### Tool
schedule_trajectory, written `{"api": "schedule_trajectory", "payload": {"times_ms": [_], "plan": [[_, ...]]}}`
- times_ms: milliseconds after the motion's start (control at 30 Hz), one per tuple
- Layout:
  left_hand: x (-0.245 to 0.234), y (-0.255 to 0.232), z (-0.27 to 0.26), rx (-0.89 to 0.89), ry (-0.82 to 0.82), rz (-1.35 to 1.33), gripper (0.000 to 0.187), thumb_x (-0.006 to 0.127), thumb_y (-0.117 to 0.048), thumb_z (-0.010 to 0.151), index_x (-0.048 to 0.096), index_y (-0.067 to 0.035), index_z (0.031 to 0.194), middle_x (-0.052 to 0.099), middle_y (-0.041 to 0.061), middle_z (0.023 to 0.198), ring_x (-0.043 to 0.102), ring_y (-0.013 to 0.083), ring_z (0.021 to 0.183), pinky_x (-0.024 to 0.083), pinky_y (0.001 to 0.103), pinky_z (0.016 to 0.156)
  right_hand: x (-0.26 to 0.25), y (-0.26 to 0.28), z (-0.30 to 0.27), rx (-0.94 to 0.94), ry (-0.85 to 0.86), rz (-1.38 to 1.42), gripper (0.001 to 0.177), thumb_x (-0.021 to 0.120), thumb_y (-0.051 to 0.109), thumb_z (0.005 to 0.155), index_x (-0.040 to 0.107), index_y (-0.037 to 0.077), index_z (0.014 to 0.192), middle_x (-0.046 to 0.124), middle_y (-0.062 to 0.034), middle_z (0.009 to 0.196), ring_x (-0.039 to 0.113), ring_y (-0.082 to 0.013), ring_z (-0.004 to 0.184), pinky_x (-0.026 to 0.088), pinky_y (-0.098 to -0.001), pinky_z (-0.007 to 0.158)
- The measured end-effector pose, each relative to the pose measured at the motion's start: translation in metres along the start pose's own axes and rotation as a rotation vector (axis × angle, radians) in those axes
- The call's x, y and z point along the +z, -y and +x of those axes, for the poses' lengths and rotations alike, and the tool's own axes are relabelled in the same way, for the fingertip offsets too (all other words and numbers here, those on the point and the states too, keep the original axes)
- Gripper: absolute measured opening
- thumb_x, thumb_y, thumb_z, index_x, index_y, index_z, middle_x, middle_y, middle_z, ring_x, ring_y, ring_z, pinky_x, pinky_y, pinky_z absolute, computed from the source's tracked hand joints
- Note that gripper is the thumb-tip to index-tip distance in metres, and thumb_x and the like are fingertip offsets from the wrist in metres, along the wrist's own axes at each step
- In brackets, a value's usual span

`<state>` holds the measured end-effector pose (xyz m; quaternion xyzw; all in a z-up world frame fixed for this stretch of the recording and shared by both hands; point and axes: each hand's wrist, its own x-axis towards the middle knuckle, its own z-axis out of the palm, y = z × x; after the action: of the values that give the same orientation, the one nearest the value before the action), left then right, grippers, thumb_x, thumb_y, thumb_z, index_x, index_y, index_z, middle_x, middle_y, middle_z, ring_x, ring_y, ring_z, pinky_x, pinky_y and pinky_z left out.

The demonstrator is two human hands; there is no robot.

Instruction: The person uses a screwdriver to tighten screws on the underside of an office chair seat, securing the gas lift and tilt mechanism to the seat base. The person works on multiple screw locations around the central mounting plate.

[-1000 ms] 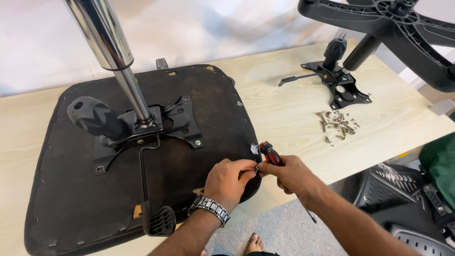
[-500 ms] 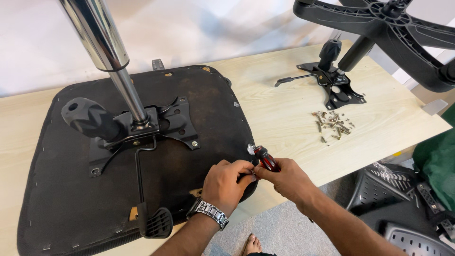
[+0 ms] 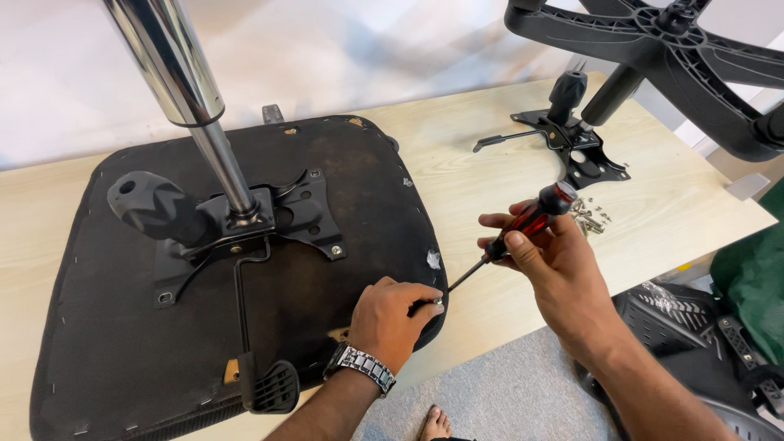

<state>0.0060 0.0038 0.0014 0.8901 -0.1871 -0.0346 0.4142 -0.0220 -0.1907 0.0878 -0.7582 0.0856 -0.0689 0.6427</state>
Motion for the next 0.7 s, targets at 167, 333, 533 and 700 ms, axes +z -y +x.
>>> {"api": "schedule_trajectory", "payload": {"times_ms": [167, 333, 533, 700], "plan": [[0.001, 0.002, 0.001, 0.024, -0.007, 0.018, 0.017, 0.076, -0.031, 0.084, 0.082, -0.019, 0.096, 0.079, -0.006, 0.093, 0.065, 0.0139, 0.088, 0.048, 0.034, 0.082, 0.003, 0.005, -0.007, -0.118, 0.046, -0.017, 0.034, 0.053, 0.013, 0.096, 0.048, 0.003, 0.128, 0.070, -0.0179, 0.128, 0.072, -0.0289, 0.115, 0.056, -0.0417, 0.097], [0.000, 0.000, 0.001, 0.005, 0.005, 0.007, 0.019, 0.076, -0.033, 0.084, 0.082, -0.020, 0.096, 0.079, -0.006, 0.091, 0.064, 0.0145, 0.086, 0.048, 0.034, 0.083, 0.009, -0.004, -0.004, -0.100, 0.103, -0.038, 0.034, 0.054, 0.012, 0.095, 0.050, 0.003, 0.127, 0.071, -0.0176, 0.128, 0.072, -0.0287, 0.115, 0.055, -0.0414, 0.098], [-0.001, -0.003, 0.001, -0.021, 0.009, 0.001, 0.022, 0.076, -0.038, 0.083, 0.083, -0.020, 0.094, 0.079, -0.005, 0.090, 0.063, 0.0161, 0.085, 0.049, 0.035, 0.083, 0.009, 0.002, -0.004, -0.152, 0.194, -0.115, 0.041, 0.053, 0.013, 0.096, 0.045, 0.002, 0.134, 0.068, -0.0131, 0.129, 0.070, -0.0241, 0.118, 0.054, -0.0391, 0.100], [-0.002, -0.004, 0.001, 0.004, -0.022, -0.015, 0.023, 0.077, -0.039, 0.080, 0.083, -0.019, 0.091, 0.079, -0.006, 0.091, 0.064, 0.0173, 0.086, 0.049, 0.036, 0.085, 0.012, 0.020, -0.005, -0.133, 0.274, -0.322, 0.045, 0.059, 0.019, 0.093, 0.052, 0.008, 0.136, 0.076, -0.0101, 0.116, 0.072, -0.0184, 0.113, 0.057, -0.0364, 0.103]]}}
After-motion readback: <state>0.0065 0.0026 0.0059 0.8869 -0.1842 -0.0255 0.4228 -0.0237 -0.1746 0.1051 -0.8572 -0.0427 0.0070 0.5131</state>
